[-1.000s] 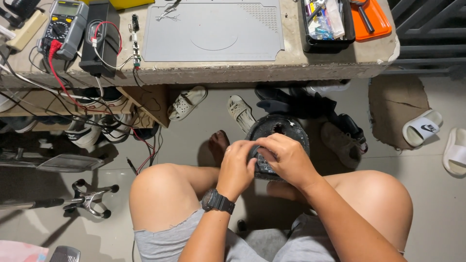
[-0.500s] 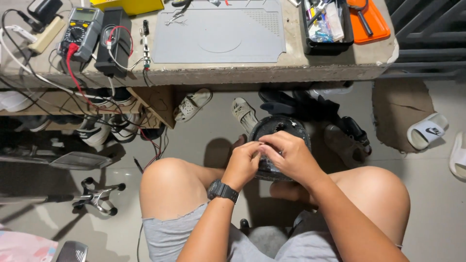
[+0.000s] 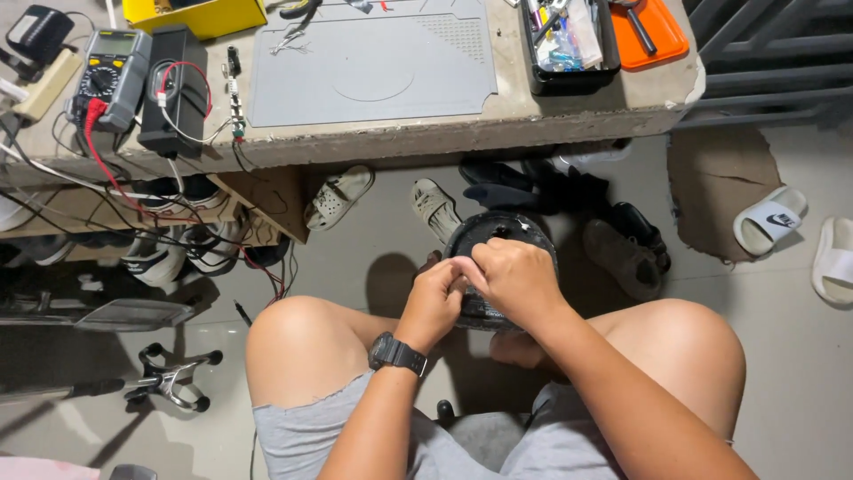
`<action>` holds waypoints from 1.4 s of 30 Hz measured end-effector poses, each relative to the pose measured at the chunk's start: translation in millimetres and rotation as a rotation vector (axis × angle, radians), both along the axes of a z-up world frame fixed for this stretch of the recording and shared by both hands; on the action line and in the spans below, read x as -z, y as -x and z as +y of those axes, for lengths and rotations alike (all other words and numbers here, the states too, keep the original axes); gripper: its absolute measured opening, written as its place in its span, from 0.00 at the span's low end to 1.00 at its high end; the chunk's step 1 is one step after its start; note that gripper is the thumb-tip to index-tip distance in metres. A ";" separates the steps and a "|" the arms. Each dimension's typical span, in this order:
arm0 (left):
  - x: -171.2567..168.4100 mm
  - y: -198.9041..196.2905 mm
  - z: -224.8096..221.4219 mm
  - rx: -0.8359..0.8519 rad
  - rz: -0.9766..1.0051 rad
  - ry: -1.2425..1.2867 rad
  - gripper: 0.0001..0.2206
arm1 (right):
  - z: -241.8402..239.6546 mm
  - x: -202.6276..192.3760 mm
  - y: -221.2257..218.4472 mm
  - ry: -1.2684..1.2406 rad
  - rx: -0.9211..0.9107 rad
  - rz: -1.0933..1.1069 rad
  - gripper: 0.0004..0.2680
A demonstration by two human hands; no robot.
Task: Unscrewing the back panel of a portable speaker using a precision screwdriver.
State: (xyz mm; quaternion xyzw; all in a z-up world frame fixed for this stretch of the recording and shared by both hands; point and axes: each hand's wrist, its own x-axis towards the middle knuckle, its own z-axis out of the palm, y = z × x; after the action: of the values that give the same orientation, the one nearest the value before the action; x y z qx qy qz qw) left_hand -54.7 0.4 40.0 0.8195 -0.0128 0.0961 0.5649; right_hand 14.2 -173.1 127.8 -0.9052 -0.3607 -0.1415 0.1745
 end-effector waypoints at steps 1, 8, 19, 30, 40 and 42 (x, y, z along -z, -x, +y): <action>-2.9 -1.2 0.3 -0.006 0.005 0.048 0.08 | 0.6 4.1 -0.4 0.002 0.019 0.007 0.21; 40.8 -3.0 -0.1 -0.065 0.018 0.120 0.10 | 7.3 17.9 -3.0 -0.075 -0.035 0.002 0.19; -4.0 6.9 -18.6 -0.237 -0.058 0.133 0.06 | -11.5 7.8 2.5 0.015 -0.197 0.047 0.11; 22.7 9.1 0.7 -0.017 0.012 0.059 0.04 | 2.4 1.4 19.0 -0.056 -0.243 0.067 0.06; -15.2 12.6 -7.7 -0.027 -0.042 0.059 0.13 | 1.7 12.7 10.5 -0.023 -0.077 -0.071 0.15; -9.8 13.1 -9.3 -0.055 -0.035 0.061 0.12 | 2.0 21.9 8.3 -0.007 -0.088 -0.078 0.14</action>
State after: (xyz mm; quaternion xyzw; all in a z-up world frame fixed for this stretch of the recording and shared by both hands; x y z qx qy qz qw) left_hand -67.8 -8.9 49.7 0.8001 0.0027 0.1264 0.5863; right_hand 5.8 -171.1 105.9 -0.8816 -0.4064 -0.1702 0.1693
